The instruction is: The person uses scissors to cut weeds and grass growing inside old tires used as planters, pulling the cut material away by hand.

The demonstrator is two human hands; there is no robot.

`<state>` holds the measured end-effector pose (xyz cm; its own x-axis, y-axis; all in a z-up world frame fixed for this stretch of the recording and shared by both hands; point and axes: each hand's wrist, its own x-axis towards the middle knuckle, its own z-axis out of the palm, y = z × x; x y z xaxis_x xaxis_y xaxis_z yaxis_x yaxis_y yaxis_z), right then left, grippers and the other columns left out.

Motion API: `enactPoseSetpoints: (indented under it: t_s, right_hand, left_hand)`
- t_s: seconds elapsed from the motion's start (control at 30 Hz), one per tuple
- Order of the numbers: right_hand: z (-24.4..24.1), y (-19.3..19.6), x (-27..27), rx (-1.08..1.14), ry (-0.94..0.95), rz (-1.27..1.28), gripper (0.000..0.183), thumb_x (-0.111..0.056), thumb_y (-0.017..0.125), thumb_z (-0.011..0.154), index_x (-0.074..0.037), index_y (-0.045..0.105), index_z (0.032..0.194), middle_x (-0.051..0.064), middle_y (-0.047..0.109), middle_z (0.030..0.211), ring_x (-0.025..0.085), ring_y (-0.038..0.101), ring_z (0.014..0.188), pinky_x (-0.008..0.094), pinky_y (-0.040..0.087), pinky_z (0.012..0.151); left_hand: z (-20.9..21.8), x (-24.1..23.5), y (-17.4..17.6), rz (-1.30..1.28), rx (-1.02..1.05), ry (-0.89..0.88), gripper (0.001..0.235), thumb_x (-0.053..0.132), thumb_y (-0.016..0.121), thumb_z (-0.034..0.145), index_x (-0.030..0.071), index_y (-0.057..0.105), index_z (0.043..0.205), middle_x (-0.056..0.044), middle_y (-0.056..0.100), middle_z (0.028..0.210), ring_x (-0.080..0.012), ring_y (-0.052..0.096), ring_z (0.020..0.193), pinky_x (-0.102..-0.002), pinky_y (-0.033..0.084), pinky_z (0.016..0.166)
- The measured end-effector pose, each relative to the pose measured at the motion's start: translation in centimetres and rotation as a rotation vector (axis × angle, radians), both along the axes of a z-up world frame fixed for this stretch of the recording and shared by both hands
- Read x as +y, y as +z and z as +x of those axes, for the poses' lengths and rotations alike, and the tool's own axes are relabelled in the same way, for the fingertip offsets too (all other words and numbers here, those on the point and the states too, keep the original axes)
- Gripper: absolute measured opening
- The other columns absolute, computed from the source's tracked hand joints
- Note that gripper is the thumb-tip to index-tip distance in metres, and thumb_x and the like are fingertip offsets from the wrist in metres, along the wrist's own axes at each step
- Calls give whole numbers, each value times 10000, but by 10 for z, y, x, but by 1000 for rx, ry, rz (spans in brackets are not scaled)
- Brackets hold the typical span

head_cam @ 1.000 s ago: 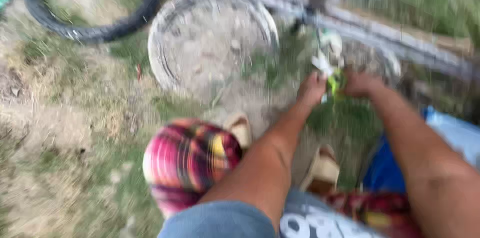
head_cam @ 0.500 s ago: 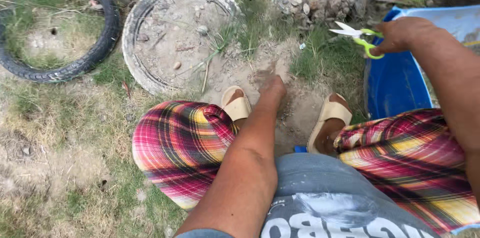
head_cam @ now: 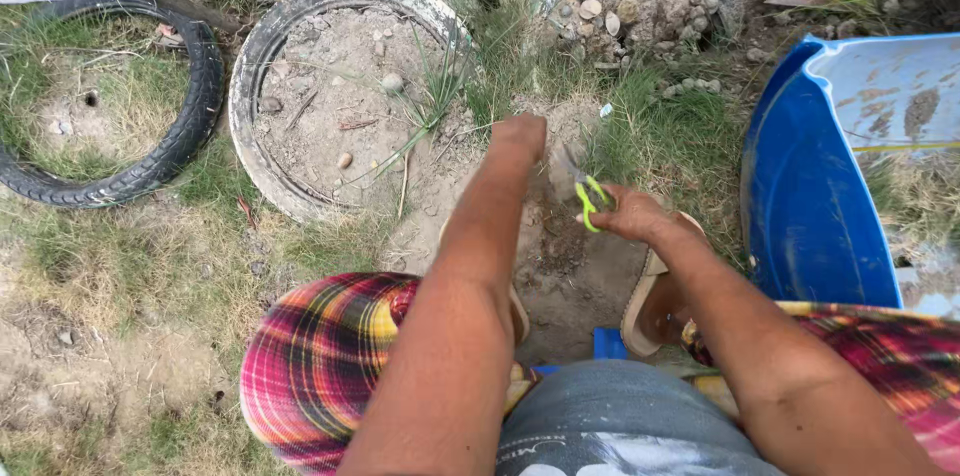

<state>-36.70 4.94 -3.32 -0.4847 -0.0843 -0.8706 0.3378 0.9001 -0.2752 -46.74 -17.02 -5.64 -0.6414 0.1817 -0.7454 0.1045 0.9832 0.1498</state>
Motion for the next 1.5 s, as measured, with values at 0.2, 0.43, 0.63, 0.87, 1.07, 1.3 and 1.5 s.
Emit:
enactPoseSetpoints:
  t_s: [0.2, 0.43, 0.63, 0.87, 1.07, 1.3, 1.5]
  right_hand:
    - [-28, -11, -30, 60, 0, -161, 828, -601, 802, 723, -257, 570, 1439, 87, 746, 1180, 271, 714, 1067, 401, 540, 969]
    - [-46, -25, -51, 78, 126, -261, 872, -584, 797, 724, -254, 517, 1481, 78, 719, 1221, 256, 696, 1090, 388, 533, 969]
    - [-36, -43, -46, -88, 9, -171, 854, -526, 800, 735, -265, 516, 1497, 81, 767, 1138, 225, 728, 1038, 371, 555, 970]
    - [-19, -34, -70, -138, -54, -306, 805, -508, 779, 770, -211, 532, 1477, 102, 765, 1193, 228, 703, 1119, 361, 537, 1016]
    - [-20, -18, -81, -109, -44, -254, 819, -523, 796, 804, -242, 488, 1509, 84, 673, 1280, 202, 623, 1195, 372, 482, 1033]
    - [-13, -15, -75, -131, -65, -298, 807, -535, 784, 769, -226, 539, 1473, 89, 748, 1168, 219, 702, 1095, 385, 544, 984]
    - [-17, -18, -71, -173, -24, -196, 833, -571, 773, 773, -257, 494, 1492, 73, 733, 1141, 171, 675, 1066, 346, 513, 961]
  left_hand:
    - [-111, -64, 52, 265, -132, -206, 210, 84, 607, 922, 112, 760, 1062, -148, 742, 1141, -318, 729, 1021, -458, 574, 899]
    - [21, -165, -73, 64, -54, 38, 328, 220, 688, 890, 28, 659, 1154, -228, 649, 1197, -403, 625, 1129, -491, 516, 972]
    - [85, -192, -182, 229, 245, 732, 733, 409, 733, 906, -31, 438, 1412, -300, 464, 1421, -468, 487, 1319, -514, 419, 1132]
    - [50, -185, -264, 443, 515, 1066, 372, 297, 729, 973, 23, 591, 1184, -235, 621, 1158, -346, 620, 1037, -492, 526, 949]
    - [42, -198, -268, 1018, 64, 1956, 226, 307, 452, 1073, 131, 543, 1183, -29, 653, 961, -99, 543, 615, -224, 425, 463]
    - [46, -181, -254, 923, 55, 1989, 259, 348, 453, 1064, 144, 467, 1223, -37, 538, 902, -141, 493, 625, -290, 462, 471]
    - [63, -170, -222, 946, 43, 2143, 332, 424, 433, 1068, 124, 512, 1187, -67, 541, 874, -159, 481, 619, -321, 427, 500]
